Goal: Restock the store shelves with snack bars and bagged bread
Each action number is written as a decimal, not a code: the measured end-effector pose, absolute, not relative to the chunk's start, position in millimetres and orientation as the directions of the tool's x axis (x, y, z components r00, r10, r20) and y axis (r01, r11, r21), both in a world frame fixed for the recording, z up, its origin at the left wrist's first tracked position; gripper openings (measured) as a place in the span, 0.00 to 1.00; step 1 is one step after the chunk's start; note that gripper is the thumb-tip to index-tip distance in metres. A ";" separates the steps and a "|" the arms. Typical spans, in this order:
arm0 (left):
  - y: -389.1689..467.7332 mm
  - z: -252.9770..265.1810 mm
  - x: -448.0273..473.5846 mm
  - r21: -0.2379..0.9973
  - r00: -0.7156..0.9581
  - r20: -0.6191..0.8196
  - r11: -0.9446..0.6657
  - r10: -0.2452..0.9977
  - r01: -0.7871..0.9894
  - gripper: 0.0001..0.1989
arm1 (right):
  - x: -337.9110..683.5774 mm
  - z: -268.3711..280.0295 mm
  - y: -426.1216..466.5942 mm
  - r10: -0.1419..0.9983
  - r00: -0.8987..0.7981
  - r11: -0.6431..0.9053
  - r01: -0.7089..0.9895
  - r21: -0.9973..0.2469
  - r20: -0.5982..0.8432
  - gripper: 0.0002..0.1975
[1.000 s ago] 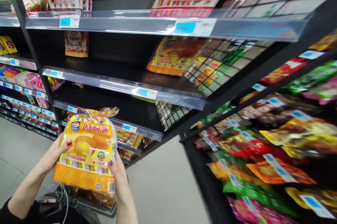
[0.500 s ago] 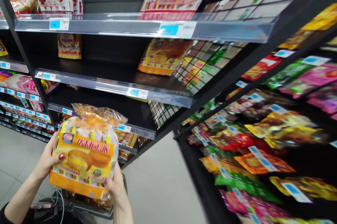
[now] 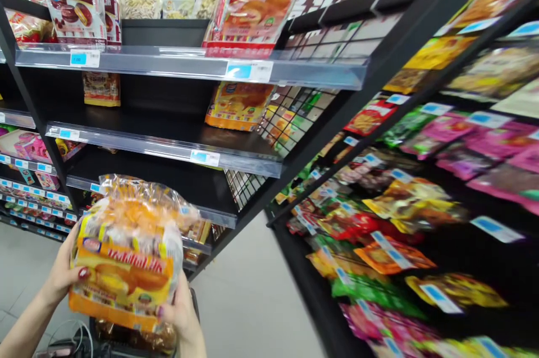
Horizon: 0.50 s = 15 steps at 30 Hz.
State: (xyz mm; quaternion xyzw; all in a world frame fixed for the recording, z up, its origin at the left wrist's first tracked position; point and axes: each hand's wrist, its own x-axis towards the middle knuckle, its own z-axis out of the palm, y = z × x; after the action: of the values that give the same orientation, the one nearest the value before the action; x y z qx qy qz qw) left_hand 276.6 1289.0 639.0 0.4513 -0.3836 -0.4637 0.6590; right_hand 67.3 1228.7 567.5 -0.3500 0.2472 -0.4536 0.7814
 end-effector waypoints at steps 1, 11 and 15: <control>1286.1 642.7 275.7 0.946 0.261 0.020 0.102 -0.965 0.307 0.37 | 70.9 571.7 1229.2 -0.890 0.446 0.355 0.553 -0.754 -0.091 0.45; 1261.4 640.6 280.5 0.992 0.412 -0.043 -0.088 -0.910 -0.089 0.31 | 85.1 602.2 1217.5 -0.935 0.293 0.316 0.425 -0.848 -0.202 0.30; 1271.8 628.6 260.2 0.950 0.352 0.140 0.025 -0.925 -0.311 0.32 | 102.0 620.3 1233.7 -0.994 -0.042 -0.090 -0.268 -0.959 0.105 0.37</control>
State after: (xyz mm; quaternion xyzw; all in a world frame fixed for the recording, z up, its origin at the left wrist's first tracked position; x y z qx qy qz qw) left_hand 260.2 1271.8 628.6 0.6339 -0.4878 -0.2930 0.5238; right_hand 102.0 1233.7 620.3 -0.5722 0.5510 -0.4665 0.3891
